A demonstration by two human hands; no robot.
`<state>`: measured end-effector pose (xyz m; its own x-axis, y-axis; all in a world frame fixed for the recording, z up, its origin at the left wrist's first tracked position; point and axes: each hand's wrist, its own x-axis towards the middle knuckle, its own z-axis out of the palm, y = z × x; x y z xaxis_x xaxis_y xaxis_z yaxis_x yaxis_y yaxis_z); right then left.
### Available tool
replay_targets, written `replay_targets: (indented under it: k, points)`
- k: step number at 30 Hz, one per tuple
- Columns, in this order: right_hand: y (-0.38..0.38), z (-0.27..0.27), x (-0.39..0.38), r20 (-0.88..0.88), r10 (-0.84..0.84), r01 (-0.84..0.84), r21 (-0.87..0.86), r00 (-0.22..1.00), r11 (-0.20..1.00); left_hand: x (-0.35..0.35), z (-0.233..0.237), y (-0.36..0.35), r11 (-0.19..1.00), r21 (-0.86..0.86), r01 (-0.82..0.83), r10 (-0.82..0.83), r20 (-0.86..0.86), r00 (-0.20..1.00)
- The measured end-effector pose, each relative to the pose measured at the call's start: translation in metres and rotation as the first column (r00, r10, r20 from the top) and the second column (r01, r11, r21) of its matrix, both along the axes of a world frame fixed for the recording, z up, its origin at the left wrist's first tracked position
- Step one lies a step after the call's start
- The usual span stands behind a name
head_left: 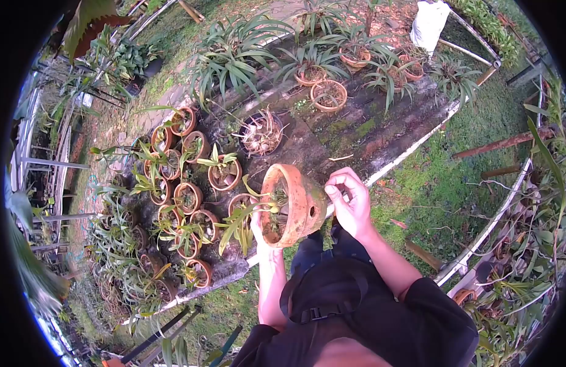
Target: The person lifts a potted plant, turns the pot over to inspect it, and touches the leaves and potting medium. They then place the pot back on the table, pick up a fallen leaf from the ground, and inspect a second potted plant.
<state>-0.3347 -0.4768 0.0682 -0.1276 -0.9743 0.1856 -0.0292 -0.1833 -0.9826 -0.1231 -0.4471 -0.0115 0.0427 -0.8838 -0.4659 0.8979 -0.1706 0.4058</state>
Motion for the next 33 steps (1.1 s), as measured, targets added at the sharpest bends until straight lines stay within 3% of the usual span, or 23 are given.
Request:
replay_targets:
  k: [1, 2, 3, 4, 6, 7, 8, 11, 14, 18, 21, 22, 23, 25, 27, 28, 31, 33]
  points:
    - [-0.001, 0.003, -0.007, -0.065, -0.018, 0.022, 0.05, 0.998, 0.999, 0.0, 0.0, 0.0, 1.0, -0.017, -0.024, 0.024, 0.023, 0.999]
    - [-0.002, 0.004, -0.018, -0.377, -0.017, 0.006, -0.028, 0.926, 1.0, 0.001, -0.002, 0.001, 0.998, -0.032, -0.048, 0.05, 0.046, 0.998]
    - [-0.001, 0.005, -0.027, -0.65, -0.038, -0.033, -0.097, 0.759, 0.995, 0.002, -0.003, 0.002, 0.996, -0.048, -0.073, 0.076, 0.069, 0.995]
    - [0.0, 0.008, -0.029, -0.625, -0.02, -0.017, -0.053, 0.78, 0.998, 0.005, -0.004, 0.002, 0.997, -0.065, -0.047, 0.048, 0.01, 0.999]
    - [0.005, 0.009, -0.025, -0.213, 0.122, -0.124, 0.007, 0.969, 0.992, 0.011, -0.005, 0.001, 0.995, -0.102, 0.007, -0.019, -0.108, 0.994]
    - [0.007, 0.01, -0.024, 0.016, 0.175, -0.175, 0.016, 0.984, 0.984, 0.009, -0.005, 0.002, 0.994, -0.108, 0.012, -0.023, -0.095, 0.995]
    - [0.006, 0.01, -0.022, -0.068, 0.185, -0.187, -0.034, 0.98, 0.982, 0.006, -0.002, 0.002, 0.993, -0.118, 0.013, -0.023, -0.081, 0.996]
    - [0.006, -0.002, -0.018, 0.016, 0.215, -0.213, -0.08, 0.977, 0.974, 0.001, -0.007, 0.002, 0.997, -0.068, -0.02, 0.02, -0.005, 1.0]
    - [0.012, 0.009, -0.015, -0.112, 0.173, -0.182, -0.073, 0.979, 0.981, 0.003, -0.018, 0.001, 1.0, 0.004, -0.011, 0.011, 0.033, 0.999]
    - [0.004, 0.021, -0.016, -0.404, 0.132, -0.298, -0.381, 0.905, 0.875, 0.013, -0.027, 0.003, 0.999, -0.016, 0.041, -0.04, 0.027, 0.999]
    - [0.008, 0.008, -0.016, 0.096, 0.182, -0.17, -0.124, 0.979, 0.978, 0.008, -0.016, 0.007, 0.999, -0.012, 0.046, -0.045, 0.011, 0.999]
    - [0.003, 0.004, -0.02, 0.05, 0.109, -0.107, -0.03, 0.993, 0.994, 0.007, -0.011, 0.008, 0.999, -0.012, 0.047, -0.047, 0.01, 0.999]
    - [0.004, 0.008, -0.037, -0.415, 0.054, -0.059, 0.001, 0.908, 0.998, 0.006, -0.006, 0.009, 0.999, -0.013, 0.049, -0.049, 0.002, 0.999]
    - [0.005, 0.001, -0.052, -0.798, -0.019, -0.046, -0.058, 0.602, 0.997, 0.004, 0.002, 0.011, 0.998, -0.014, 0.055, -0.055, -0.006, 0.998]
    - [0.003, 0.005, -0.051, -0.377, 0.21, -0.18, 0.115, 0.902, 0.977, 0.001, 0.009, 0.013, 0.998, -0.016, 0.059, -0.059, -0.012, 0.998]
    - [0.003, 0.007, -0.048, -0.104, 0.295, -0.275, 0.172, 0.95, 0.946, 0.0, 0.011, 0.015, 0.998, -0.017, 0.059, -0.059, -0.014, 0.998]
    - [0.011, 0.011, -0.03, 0.217, 0.401, -0.421, 0.052, 0.89, 0.906, -0.005, 0.023, 0.017, 0.997, -0.025, 0.072, -0.073, -0.023, 0.997]
    - [0.014, 0.013, -0.023, 0.195, 0.404, -0.416, 0.025, 0.894, 0.909, -0.007, 0.031, 0.019, 0.997, -0.028, 0.071, -0.072, -0.024, 0.997]
